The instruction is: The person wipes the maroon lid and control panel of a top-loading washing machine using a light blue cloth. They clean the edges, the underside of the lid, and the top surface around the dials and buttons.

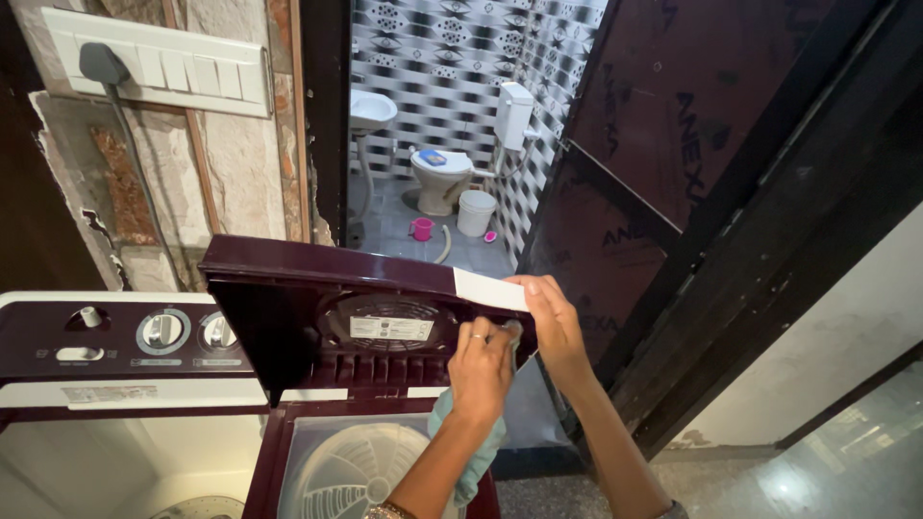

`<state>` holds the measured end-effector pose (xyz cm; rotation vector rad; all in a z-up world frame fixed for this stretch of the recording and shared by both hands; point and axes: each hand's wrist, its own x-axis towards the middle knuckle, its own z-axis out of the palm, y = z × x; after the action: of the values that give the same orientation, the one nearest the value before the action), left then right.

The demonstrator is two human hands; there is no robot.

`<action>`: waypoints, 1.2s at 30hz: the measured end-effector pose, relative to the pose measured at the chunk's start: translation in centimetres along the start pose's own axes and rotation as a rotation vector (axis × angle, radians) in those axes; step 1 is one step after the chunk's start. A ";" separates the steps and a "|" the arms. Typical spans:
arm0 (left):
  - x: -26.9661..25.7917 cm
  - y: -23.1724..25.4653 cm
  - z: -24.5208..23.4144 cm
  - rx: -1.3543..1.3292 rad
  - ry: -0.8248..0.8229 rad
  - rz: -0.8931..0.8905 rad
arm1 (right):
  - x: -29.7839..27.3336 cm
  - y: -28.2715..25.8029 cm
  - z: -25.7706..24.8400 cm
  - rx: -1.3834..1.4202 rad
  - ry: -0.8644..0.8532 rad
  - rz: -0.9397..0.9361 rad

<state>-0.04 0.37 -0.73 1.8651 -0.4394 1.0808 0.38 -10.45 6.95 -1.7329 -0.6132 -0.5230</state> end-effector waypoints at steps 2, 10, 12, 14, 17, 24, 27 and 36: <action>-0.3 -0.3 -0.1 0.020 -0.003 0.029 | -0.2 -0.2 0.1 -0.010 0.005 0.009; -0.2 0.0 0.5 0.009 0.018 0.023 | -0.2 0.3 0.1 -0.030 0.023 0.000; -0.5 -0.6 0.4 0.033 -0.032 -0.012 | -0.1 0.2 0.1 -0.013 0.020 0.020; -1.1 -1.0 0.3 0.063 -0.053 -0.020 | -0.3 0.2 0.2 0.000 0.010 0.026; -1.2 -0.9 0.6 0.072 -0.049 -0.006 | -0.4 0.0 0.0 -0.029 0.003 -0.008; -1.1 -1.1 0.6 0.082 -0.086 -0.036 | -0.2 0.1 0.0 0.011 0.010 0.031; -1.8 -1.7 0.7 0.101 -0.096 -0.012 | -0.4 0.1 0.1 -0.012 0.018 0.028; -3.0 -2.3 -0.8 0.110 -0.178 -0.063 | -0.8 -0.2 0.1 -0.033 0.007 -0.009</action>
<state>-0.60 1.90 -4.27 2.0683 -0.4273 0.9170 -0.32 -10.41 6.54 -1.7592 -0.6108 -0.5471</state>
